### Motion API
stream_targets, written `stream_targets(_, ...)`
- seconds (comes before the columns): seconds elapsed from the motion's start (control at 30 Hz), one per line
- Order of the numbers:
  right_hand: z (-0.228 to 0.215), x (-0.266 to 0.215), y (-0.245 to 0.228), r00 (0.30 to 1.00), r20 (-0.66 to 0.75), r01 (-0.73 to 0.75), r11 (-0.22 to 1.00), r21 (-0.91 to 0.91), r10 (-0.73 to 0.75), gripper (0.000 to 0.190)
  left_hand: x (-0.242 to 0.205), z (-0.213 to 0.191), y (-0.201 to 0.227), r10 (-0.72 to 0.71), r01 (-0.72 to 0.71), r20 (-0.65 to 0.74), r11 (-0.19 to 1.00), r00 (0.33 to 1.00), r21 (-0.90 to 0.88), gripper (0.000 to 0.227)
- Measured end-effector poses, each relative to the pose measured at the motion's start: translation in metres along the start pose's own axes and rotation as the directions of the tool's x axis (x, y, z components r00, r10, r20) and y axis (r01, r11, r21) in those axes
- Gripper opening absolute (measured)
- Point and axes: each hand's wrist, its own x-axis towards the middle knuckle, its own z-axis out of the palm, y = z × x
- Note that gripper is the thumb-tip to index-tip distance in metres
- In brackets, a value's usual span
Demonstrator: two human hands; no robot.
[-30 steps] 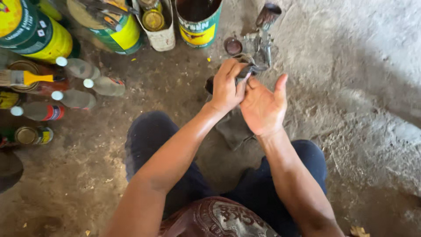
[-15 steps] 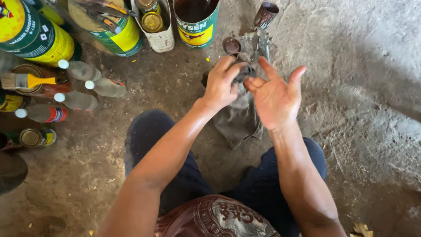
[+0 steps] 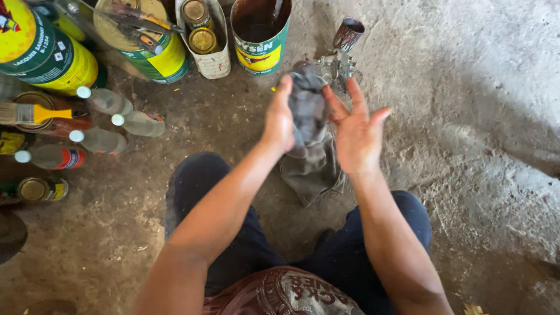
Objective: The person mixes dark liquid in a small cup, cleans and prepares a spray gun nozzle with a cloth, and then uses the spray gun to apply a finish to a wooden chair.
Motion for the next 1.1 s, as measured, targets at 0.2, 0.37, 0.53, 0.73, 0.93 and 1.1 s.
stream_targets(0.2,0.024,-0.002,0.06,0.964,0.162,0.264,0.659,-0.705,-0.213,0.11,0.013,-0.026,-0.026,0.558,-0.491,0.25,0.336,0.792,0.804,0.04)
stream_targets(0.37,0.03,-0.002,0.064,0.996,0.083,-0.014,0.992,-0.128,0.024,0.115,0.031,-0.038,-0.015,0.664,-0.427,0.202,0.195,0.72,0.883,0.032)
stream_targets(0.53,0.008,0.0,0.017,0.991,0.108,-0.083,0.997,0.012,0.081,0.115,0.027,-0.031,0.006,0.421,-0.347,0.089,0.588,0.903,0.731,0.038)
stream_targets(0.73,0.017,-0.001,0.018,0.988,0.104,-0.151,0.839,0.522,0.114,0.106,-0.017,-0.016,-0.005,0.448,-0.79,0.783,-0.23,0.432,0.568,0.04)
stream_targets(0.93,0.018,0.001,0.038,0.979,0.16,-0.177,0.914,0.364,0.126,0.084,0.013,-0.031,-0.004,0.593,-0.611,0.627,-0.267,0.505,0.745,0.009)
stream_targets(1.1,-0.007,0.017,0.05,0.952,0.264,0.267,-0.007,-0.964,-0.153,0.049,0.03,-0.032,-0.002,-0.065,0.073,-0.045,0.979,0.997,0.188,0.037)
